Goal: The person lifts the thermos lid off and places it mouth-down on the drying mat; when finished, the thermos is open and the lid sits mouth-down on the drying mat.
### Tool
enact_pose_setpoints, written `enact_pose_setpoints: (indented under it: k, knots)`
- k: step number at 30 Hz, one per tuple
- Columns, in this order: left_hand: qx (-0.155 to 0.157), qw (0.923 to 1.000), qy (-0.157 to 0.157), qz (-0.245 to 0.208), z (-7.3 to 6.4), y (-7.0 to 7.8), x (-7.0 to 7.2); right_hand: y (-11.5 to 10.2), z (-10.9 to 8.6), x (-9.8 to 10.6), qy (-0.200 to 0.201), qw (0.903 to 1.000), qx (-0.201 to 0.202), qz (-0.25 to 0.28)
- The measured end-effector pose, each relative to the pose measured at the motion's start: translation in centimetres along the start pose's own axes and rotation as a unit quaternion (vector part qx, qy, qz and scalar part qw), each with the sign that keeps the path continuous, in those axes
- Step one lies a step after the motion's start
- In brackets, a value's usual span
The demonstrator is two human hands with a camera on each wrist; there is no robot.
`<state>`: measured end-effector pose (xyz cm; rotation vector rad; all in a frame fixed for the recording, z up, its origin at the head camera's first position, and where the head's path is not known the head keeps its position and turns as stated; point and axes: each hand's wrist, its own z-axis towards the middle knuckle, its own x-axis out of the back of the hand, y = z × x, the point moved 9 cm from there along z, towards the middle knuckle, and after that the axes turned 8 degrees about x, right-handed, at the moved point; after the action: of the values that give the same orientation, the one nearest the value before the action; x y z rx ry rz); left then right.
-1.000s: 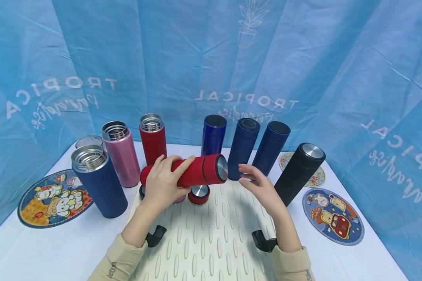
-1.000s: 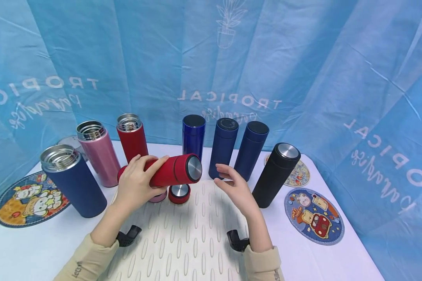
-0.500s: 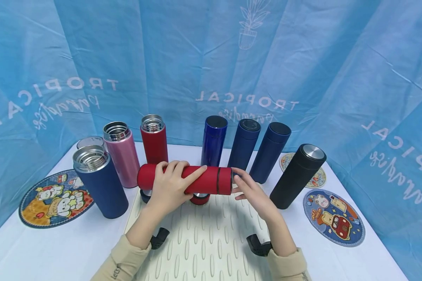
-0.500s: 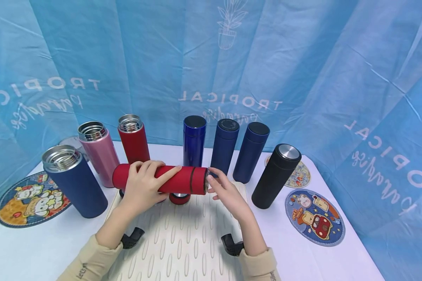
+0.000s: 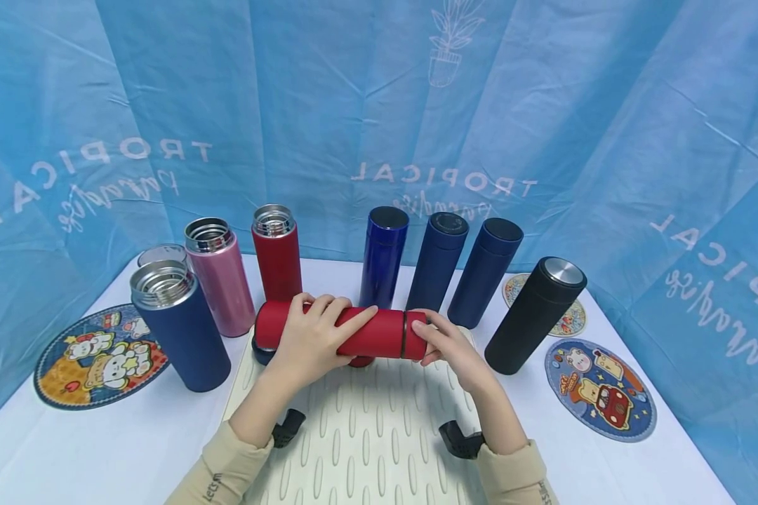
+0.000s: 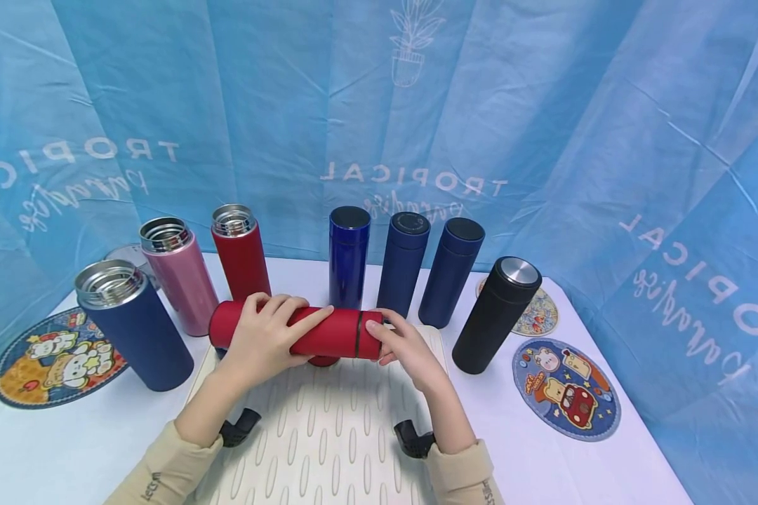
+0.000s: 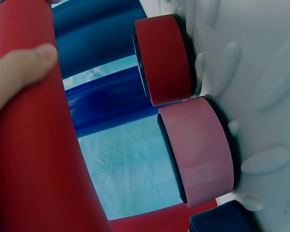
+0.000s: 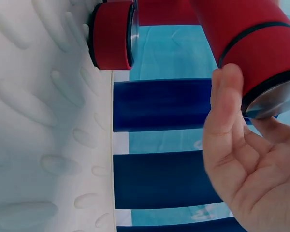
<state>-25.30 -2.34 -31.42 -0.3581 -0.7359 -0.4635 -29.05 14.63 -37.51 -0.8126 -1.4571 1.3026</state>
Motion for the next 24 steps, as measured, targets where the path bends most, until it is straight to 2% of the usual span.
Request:
enact_pose_setpoints:
  k: [5, 9, 18, 24]
  knots:
    - [0.000, 0.9999, -0.014, -0.010, -0.04, -0.14, -0.07, -0.12, -0.06, 0.00, -0.002, 0.9997, 0.006, 0.025]
    - [0.000, 0.9995, -0.027, -0.014, -0.12, -0.30, -0.14, -0.09, -0.02, -0.32, -0.023, 0.9993, 0.008, 0.029]
    - [-0.013, 0.9995, -0.030, -0.005, -0.13, -0.50, 0.00, -0.08, 0.07, -0.62, -0.048, 0.9985, 0.022, 0.015]
    - [-0.003, 0.9992, -0.036, -0.019, -0.26, -0.72, -0.07, -0.04, 0.16, -0.71, -0.055, 0.9972, 0.052, -0.006]
